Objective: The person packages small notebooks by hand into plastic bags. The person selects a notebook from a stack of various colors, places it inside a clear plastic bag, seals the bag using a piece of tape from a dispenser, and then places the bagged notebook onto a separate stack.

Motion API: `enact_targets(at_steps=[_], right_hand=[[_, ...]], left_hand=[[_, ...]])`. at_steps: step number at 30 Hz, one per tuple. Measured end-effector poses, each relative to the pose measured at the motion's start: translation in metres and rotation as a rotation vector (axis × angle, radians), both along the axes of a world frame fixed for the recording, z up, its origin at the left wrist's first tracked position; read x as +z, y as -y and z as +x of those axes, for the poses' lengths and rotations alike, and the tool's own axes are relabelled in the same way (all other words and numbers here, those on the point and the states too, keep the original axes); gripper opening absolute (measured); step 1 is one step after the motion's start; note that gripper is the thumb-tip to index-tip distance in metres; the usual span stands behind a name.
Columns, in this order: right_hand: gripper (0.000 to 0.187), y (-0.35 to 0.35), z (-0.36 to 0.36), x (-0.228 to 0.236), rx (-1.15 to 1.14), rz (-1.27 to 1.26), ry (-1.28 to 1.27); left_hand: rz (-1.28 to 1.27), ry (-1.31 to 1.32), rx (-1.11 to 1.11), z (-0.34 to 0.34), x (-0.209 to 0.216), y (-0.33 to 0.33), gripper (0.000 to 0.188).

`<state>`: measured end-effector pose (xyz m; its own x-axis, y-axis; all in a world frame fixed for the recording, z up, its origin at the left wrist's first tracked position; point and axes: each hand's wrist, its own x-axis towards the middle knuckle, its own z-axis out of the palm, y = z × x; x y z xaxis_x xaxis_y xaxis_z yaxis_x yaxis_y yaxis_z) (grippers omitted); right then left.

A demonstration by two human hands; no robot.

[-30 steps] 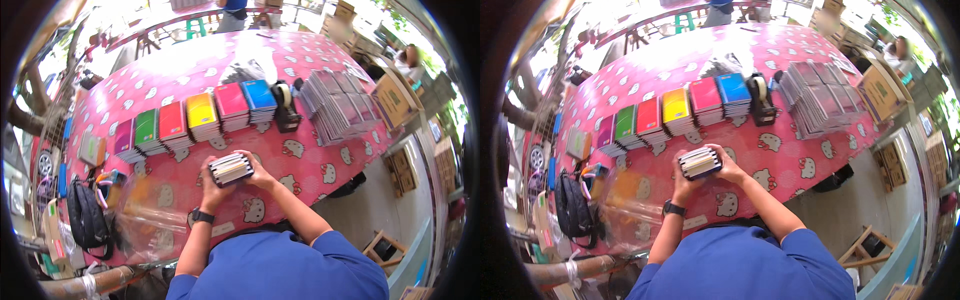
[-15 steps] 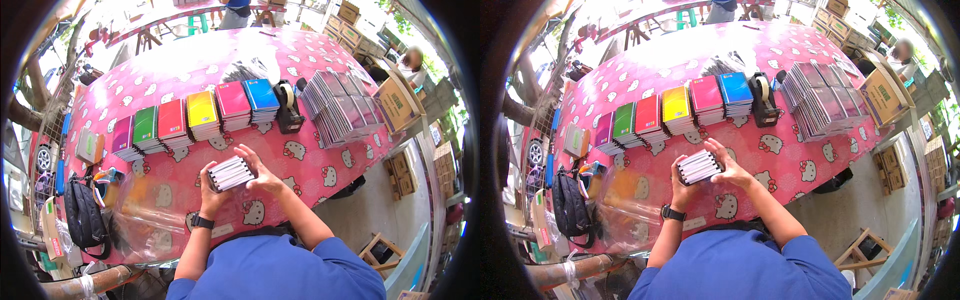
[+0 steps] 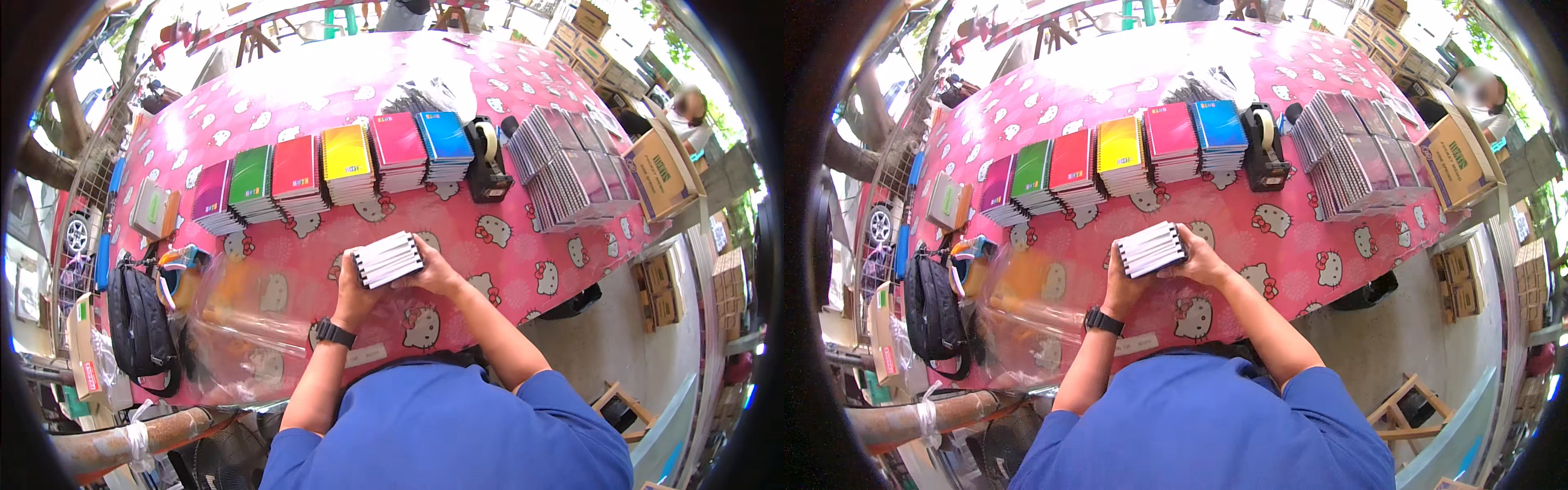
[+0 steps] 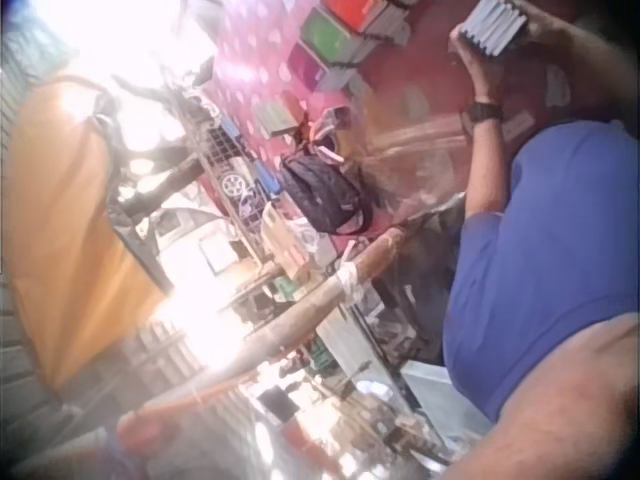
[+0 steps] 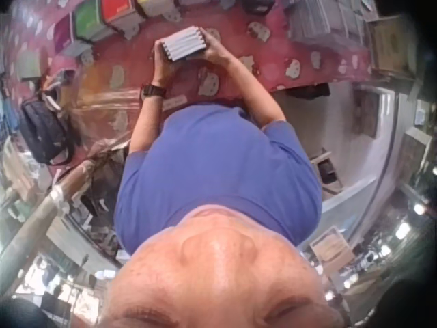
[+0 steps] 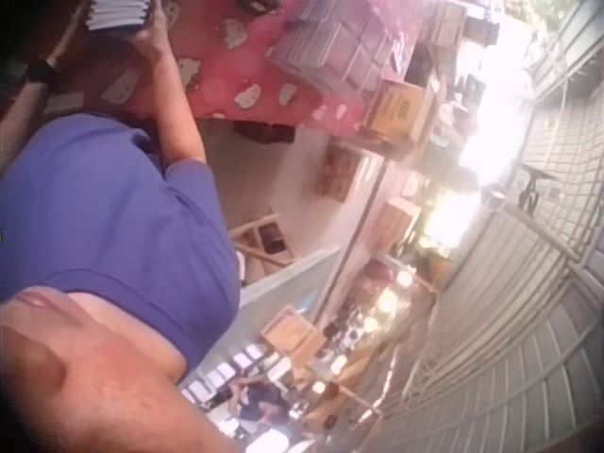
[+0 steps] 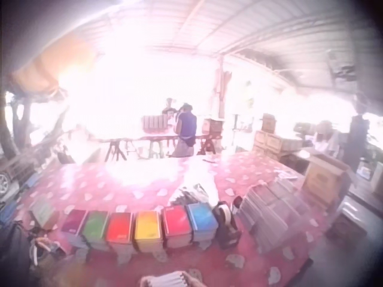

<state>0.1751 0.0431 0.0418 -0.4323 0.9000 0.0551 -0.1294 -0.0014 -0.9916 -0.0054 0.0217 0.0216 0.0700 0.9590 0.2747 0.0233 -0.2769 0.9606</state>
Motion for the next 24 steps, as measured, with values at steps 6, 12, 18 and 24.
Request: enact_targets(at_steps=[6, 12, 18, 24], right_hand=[[0.055, -0.012, 0.053, 0.004, -0.484, 0.35, 0.678], [0.019, -0.002, 0.074, -0.032, -0.735, 0.653, 1.37], [0.018, -0.003, 0.071, -0.007, -0.77, -0.051, 0.656], [0.033, 0.022, 0.044, 0.02, -0.397, -0.144, 0.369]], left_hand=[[-0.487, 0.235, -0.086, 0.003, 0.028, -0.01, 0.05], [-0.694, -0.164, -0.001, 0.005, 0.026, -0.031, 0.043], [-0.454, -0.495, 0.255, -0.022, -0.006, -0.03, 0.084], [-0.521, -0.298, 0.198, -0.018, -0.004, -0.028, 0.083]])
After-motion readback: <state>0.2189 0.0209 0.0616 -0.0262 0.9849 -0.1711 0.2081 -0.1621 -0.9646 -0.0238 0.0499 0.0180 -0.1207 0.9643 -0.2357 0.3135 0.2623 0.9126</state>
